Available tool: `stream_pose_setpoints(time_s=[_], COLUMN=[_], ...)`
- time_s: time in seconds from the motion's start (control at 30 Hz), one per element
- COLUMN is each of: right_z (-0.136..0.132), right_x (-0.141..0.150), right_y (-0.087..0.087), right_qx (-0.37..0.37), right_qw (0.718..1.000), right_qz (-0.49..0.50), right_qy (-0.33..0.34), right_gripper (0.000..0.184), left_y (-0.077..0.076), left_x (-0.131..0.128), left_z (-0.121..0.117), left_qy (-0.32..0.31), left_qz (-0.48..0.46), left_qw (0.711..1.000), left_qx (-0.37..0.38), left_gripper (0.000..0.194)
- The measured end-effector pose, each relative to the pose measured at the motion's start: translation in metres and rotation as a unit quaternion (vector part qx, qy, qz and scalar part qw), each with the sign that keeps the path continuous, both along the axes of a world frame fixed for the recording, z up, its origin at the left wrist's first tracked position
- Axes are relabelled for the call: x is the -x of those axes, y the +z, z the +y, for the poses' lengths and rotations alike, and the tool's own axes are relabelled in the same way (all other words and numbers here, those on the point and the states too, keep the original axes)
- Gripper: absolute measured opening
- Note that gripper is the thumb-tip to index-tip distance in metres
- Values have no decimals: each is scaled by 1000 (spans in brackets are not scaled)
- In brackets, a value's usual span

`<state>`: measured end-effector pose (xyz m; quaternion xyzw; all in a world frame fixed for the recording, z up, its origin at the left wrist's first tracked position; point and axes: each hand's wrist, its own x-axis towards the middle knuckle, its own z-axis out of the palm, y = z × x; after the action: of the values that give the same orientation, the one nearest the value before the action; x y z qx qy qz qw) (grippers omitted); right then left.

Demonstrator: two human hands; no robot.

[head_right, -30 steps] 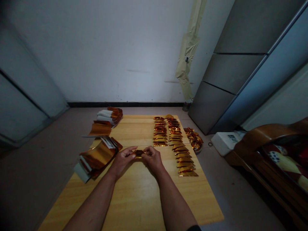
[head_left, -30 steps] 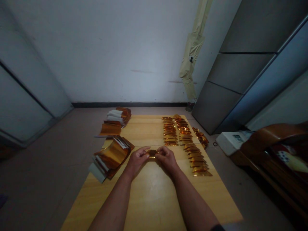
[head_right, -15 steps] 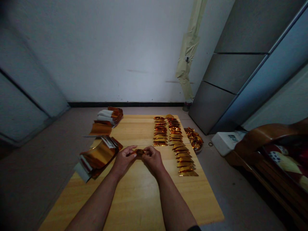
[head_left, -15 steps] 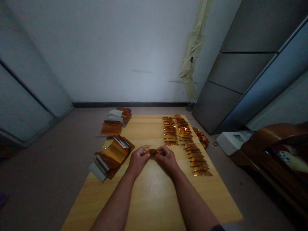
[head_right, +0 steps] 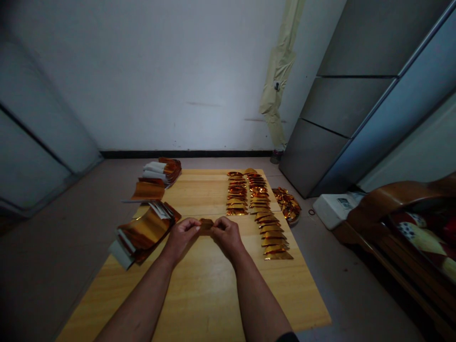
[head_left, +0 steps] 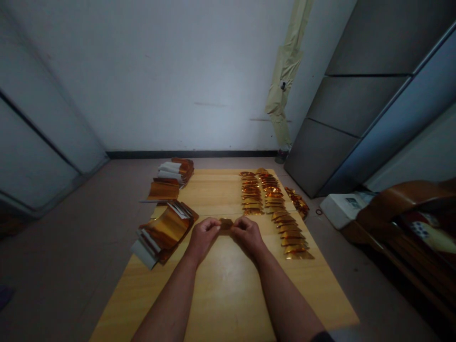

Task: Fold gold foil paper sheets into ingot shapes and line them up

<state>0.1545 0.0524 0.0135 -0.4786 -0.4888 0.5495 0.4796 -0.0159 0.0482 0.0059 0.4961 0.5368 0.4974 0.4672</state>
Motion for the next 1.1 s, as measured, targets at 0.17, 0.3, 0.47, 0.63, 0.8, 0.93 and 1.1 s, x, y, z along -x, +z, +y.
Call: stream_pose_setpoints(time_s=[0.17,0.3,0.47,0.63,0.8,0.93,1.1], right_z=[-4,-6,-5,-4,-5,-6,-7], right_x=[0,0,1,2,2,2,3], right_y=[9,13,6,4,10,9,9], right_qx=[22,15,-7,-53,-60,-67,-85], right_qw=[1000,1000,998,991,986,985,981], right_qz=[5,-13,-59,-126,-154,-159,-174], right_qy=[4,1,5,2,-5,-10,-14], right_gripper=[16,16,15,12,15,12,15], left_y=[3,7,5,0,-2,-1,-4], left_x=[-1,-3,-4,-3,-3,-2,-1], left_z=[-3,-4,-4,-2,0,-1,1], left_qy=[-18,-12,-6,10,12,8,0], left_qz=[-10,-16,4,26,46,57,64], left_qw=[999,999,1000,1000,999,998,998], left_qx=[26,27,29,13,3,-6,-15], left_gripper=[27,26,28,28,26,23,20])
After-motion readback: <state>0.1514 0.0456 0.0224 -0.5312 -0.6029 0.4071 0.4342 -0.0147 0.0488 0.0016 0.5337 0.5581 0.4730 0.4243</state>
